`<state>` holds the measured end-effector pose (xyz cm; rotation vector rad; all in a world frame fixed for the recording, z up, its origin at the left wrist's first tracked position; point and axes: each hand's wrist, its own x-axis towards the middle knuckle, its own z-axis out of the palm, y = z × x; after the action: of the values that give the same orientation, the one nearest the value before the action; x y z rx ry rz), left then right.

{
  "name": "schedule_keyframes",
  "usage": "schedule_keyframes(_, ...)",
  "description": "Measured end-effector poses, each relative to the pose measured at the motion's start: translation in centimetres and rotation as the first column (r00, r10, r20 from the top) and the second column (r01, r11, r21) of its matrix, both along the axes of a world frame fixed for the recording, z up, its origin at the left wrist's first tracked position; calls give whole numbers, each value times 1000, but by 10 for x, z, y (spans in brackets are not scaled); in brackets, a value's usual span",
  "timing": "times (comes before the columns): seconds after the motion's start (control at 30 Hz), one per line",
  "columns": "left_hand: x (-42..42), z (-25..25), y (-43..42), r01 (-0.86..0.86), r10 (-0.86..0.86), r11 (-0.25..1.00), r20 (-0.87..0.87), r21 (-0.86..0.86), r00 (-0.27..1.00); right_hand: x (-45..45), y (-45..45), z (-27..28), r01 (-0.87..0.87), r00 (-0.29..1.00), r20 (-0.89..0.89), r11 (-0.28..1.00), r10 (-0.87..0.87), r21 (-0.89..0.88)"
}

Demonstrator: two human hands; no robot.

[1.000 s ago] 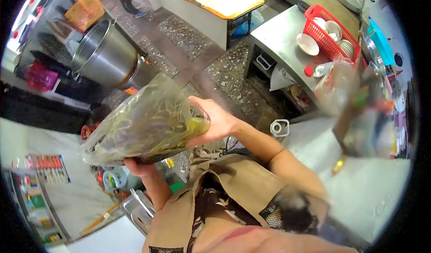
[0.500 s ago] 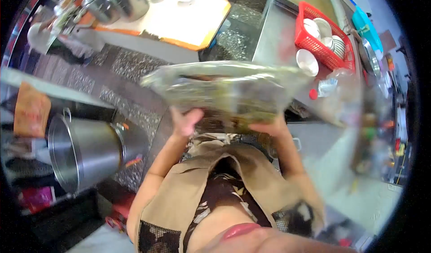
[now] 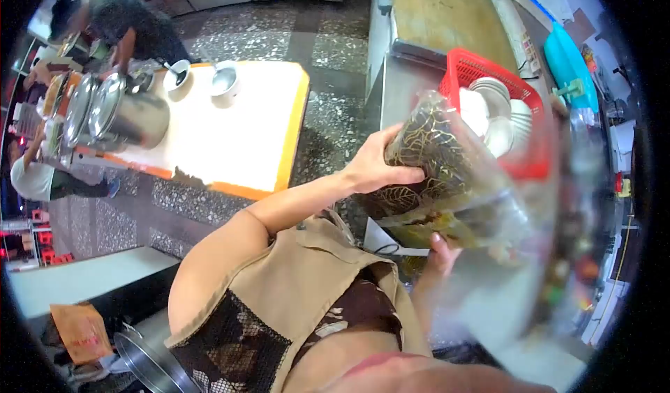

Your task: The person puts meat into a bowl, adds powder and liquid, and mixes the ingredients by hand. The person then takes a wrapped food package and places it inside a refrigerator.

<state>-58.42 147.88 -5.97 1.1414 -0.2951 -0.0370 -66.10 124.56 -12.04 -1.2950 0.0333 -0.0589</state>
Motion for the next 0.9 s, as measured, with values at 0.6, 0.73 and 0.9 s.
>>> schedule_keyframes(0.6, 499, 22, 261, -82, 57, 991, -222, -103, 973, 532, 282, 72, -154, 974, -135, 971, 181, 185)
schedule_keyframes(0.73, 496, 57, 246, -284, 309, 889, -13, 359, 951, 554, 259, 53, -303, 943, 1, 859, 332, 412)
schedule_keyframes(0.9, 531, 55, 314, -151, 202, 922, -110, 357, 973, 616, 325, 16, -351, 918, 19, 788, 396, 506)
